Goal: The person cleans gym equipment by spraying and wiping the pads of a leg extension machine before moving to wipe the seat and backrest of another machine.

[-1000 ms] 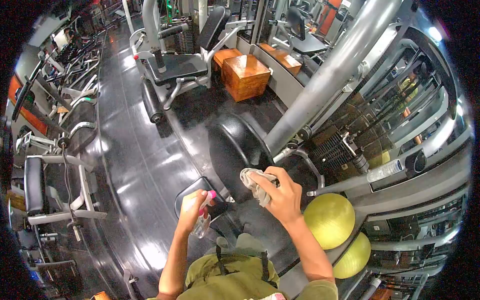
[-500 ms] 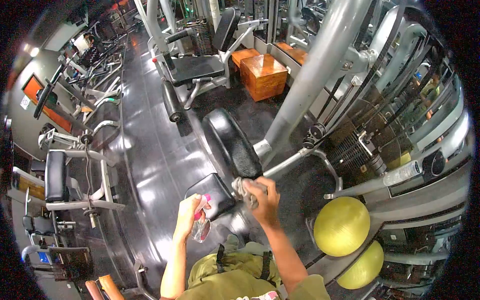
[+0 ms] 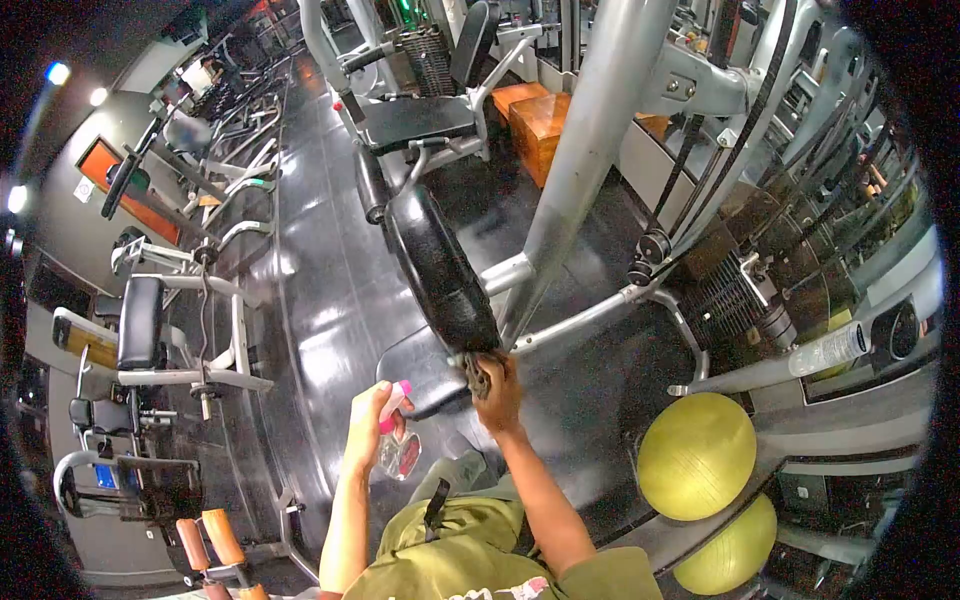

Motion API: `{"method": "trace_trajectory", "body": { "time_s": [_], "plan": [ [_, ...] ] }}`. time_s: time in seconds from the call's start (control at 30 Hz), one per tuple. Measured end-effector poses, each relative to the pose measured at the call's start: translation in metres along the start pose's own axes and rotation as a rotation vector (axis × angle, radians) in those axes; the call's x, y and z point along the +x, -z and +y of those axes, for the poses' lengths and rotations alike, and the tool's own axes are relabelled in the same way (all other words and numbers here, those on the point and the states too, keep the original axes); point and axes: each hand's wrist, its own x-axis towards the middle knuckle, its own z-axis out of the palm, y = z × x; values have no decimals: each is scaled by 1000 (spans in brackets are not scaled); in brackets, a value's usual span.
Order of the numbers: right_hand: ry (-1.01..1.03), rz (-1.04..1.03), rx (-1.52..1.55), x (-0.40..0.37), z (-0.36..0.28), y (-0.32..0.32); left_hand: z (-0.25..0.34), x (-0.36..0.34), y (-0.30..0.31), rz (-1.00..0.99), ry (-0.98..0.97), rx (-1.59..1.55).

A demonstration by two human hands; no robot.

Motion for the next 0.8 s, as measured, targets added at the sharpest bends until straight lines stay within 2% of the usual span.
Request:
{"method": "trace_trajectory", "body": {
  "time_s": [0.07, 0.17, 0.2, 0.3, 0.33, 0.43, 0.53, 0.63, 0.77, 0.8],
  "plan": [
    [76, 143, 87, 32, -13, 5, -1, -4, -7, 16, 7, -5],
    [88, 124, 110, 28, -6, 0, 0, -10, -16, 34, 14, -9],
    [101, 130, 14, 9, 15, -15, 1, -12, -18, 35, 11, -9],
    [-82, 25, -27, -37, 41, -27, 1, -14, -22, 38, -1, 14],
    [-173, -33, 77, -45, 42, -24, 1, -15, -23, 39, -6, 25],
    [-214, -38, 29, -42, 36, -19, 0, -15, -25, 52, 7, 18],
    [-57, 63, 148, -3, 14, -10, -3, -15, -26, 53, 25, 44],
    [-62, 116, 130, 1, 11, -14, -6, -17, -29, 66, 44, 16],
    [-178, 152, 112, -45, 42, -37, -13, -18, -24, 46, 50, 75],
    [-236, 76, 32, -69, 60, -46, -14, -18, -23, 43, 47, 83]
  ]
}}
